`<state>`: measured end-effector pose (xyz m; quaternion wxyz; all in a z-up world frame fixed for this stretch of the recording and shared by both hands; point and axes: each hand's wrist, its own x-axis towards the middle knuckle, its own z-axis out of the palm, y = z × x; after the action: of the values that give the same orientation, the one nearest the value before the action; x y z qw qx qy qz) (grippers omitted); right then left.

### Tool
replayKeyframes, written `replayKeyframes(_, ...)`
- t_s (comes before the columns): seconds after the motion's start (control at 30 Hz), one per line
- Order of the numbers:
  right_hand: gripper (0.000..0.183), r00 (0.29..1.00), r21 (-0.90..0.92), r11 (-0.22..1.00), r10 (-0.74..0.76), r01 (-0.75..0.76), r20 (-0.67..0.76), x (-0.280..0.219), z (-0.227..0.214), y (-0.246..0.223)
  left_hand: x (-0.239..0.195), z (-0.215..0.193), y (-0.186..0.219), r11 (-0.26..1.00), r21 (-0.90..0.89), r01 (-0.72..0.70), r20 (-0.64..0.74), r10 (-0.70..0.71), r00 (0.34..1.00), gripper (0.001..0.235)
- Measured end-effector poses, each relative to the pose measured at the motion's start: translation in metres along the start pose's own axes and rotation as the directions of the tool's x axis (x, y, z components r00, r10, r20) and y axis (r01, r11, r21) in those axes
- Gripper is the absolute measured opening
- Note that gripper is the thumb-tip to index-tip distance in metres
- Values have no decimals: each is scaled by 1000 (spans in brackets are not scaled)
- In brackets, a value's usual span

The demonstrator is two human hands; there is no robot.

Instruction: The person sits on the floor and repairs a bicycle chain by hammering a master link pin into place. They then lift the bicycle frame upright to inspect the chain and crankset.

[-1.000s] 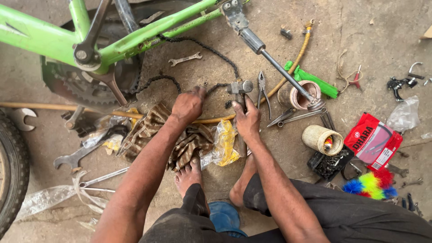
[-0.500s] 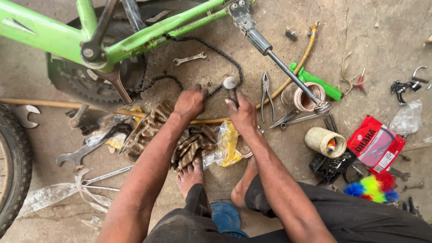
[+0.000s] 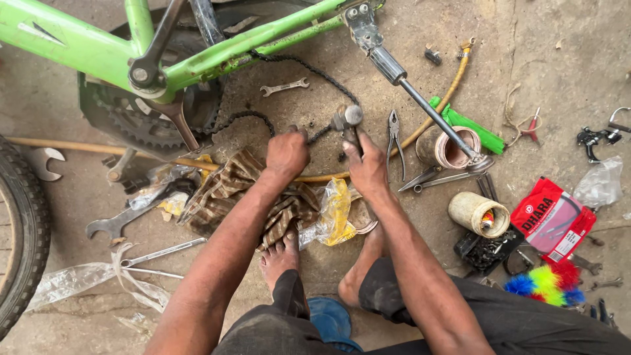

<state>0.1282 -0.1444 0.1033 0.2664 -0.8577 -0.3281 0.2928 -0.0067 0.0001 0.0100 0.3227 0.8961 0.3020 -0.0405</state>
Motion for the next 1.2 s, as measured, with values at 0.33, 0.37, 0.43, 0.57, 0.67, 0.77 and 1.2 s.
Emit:
replayKeyframes(0.33, 36, 942, -278, 947, 232, -162, 241, 32, 0, -48, -11, 8, 23, 997, 65, -44, 13, 43, 999, 26)
replayKeyframes(0.37, 33, 909, -252, 932, 325, -261, 261, 35, -1, -48, -13, 9, 23, 997, 71, -37, 10, 36, 999, 26)
replayKeyframes(0.43, 31, 966, -265, 956, 175, -122, 188, 36, -2, -41, -12, 15, 20, 998, 60, -18, 59, 15, 998, 28)
replayKeyframes(0.57, 36, 856, -264, 831, -516, 489, -37, 13, 4, -17, -15, 40, 8, 999, 14, -45, -25, 45, 999, 29)
replayKeyframes(0.67, 37, 926, -348, 873, -375, 343, -29, 14, 12, -21, -11, 41, 2, 996, 48, -77, 69, 74, 995, 19)
replayKeyframes(0.77, 31, 882, -17, 884, 466, -466, 69, 32, 12, -27, -7, 37, -1, 997, 21, -78, -41, 78, 996, 25)
replayKeyframes(1.2, 70, 937, -538, 770, -323, 342, 133, 5, 64, 55, -19, 9, -4, 986, -89, -141, -120, 130, 984, 23)
